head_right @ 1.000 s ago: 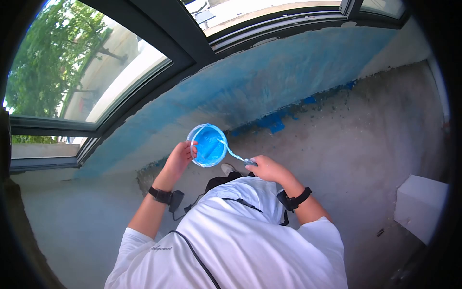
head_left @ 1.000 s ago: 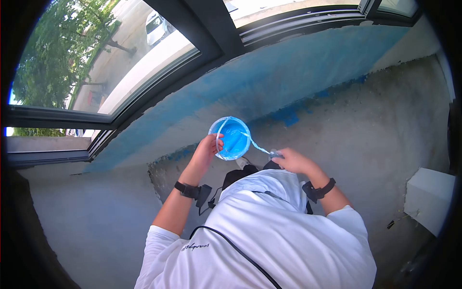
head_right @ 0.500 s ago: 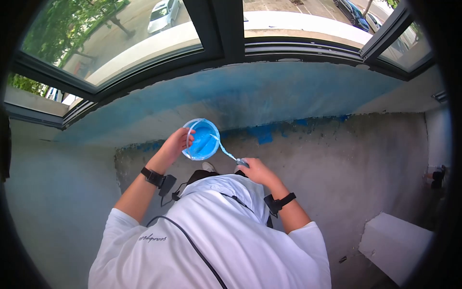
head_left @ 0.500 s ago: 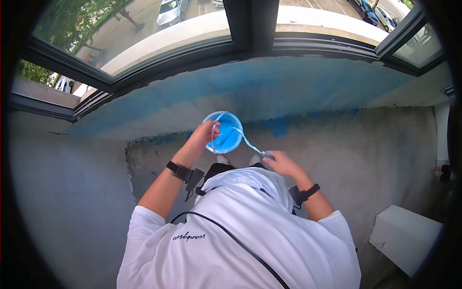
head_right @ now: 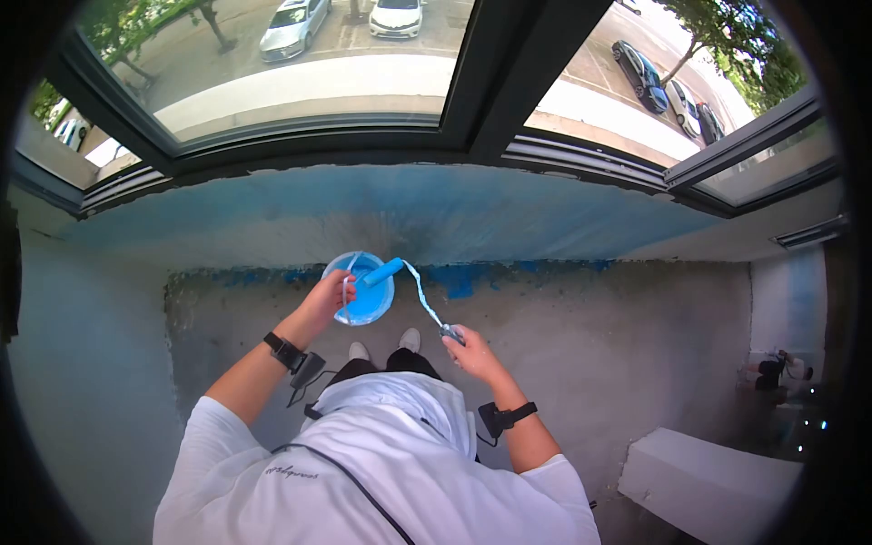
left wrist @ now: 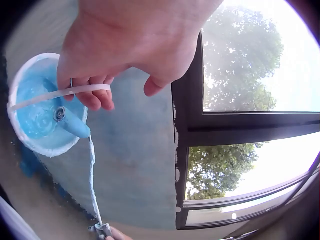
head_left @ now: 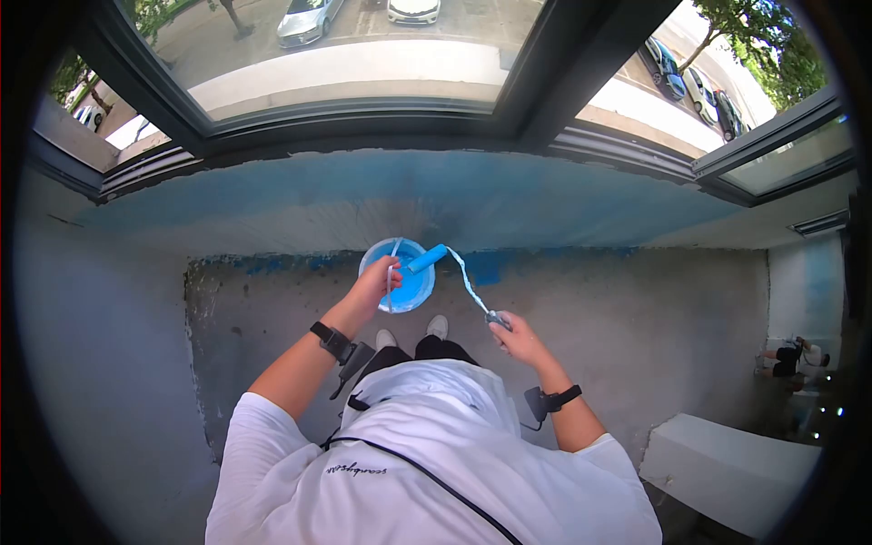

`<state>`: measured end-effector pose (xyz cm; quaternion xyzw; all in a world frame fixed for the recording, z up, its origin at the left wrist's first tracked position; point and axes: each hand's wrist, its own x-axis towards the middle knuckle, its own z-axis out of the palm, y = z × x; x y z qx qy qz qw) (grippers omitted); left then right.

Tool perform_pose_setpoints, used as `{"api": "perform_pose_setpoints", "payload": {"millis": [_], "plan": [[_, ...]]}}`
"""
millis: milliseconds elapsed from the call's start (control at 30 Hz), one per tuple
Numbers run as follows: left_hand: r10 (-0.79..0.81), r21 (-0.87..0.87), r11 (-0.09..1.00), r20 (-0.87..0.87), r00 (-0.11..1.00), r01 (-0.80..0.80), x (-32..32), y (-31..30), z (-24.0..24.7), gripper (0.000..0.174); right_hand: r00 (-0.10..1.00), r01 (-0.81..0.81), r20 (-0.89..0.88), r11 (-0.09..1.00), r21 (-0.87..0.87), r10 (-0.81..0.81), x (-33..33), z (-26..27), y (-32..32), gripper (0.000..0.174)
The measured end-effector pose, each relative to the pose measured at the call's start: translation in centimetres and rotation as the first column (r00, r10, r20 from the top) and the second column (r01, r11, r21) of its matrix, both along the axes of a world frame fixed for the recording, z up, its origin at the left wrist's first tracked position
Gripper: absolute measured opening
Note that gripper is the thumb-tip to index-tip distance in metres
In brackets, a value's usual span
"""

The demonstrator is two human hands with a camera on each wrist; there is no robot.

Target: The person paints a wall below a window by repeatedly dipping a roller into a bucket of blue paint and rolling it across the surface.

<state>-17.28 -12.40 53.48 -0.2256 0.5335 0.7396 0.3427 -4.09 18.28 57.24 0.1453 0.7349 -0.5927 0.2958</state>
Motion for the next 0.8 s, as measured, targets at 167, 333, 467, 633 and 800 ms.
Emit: {"api": "perform_pose_setpoints", "payload": {"millis": [167,333,467,633,800], "plan": [[0.142,0.013,0.989,0.112,0.983,-0.144,0.8,-4.1,-8.1,0.038,0.96,0.25,0.179,0.946,-0.205,-0.215,-3.7,0.1,-2.3,0.012],[0.221,-0.087,0.974,0.176,0.959,-0.209,1.8,-9.6,-16.4,0.039,0.888,0.446,0.293,0.82,-0.359,-0.355,-9.0,0.7,-4.8,0.022],[0.153,-0.226,0.968,0.179,0.972,-0.11,3.7,-15.0,-21.5,0.041,0.83,0.555,0.29,0.76,-0.339,-0.477,-11.1,0.3,-6.3,0.017],[0.227,-0.37,0.918,0.192,0.955,-0.144,7.9,-22.2,-25.9,0.042,0.764,0.628,0.358,0.745,-0.225,-0.536,-14.3,-3.9,-8.0,0.011],[0.259,-0.44,0.888,0.237,0.936,-0.134,11.1,-27.5,-26.7,0.042,0.655,0.709,0.517,0.686,-0.166,-0.552,-18.9,-12.4,-9.2,0.01]]}}
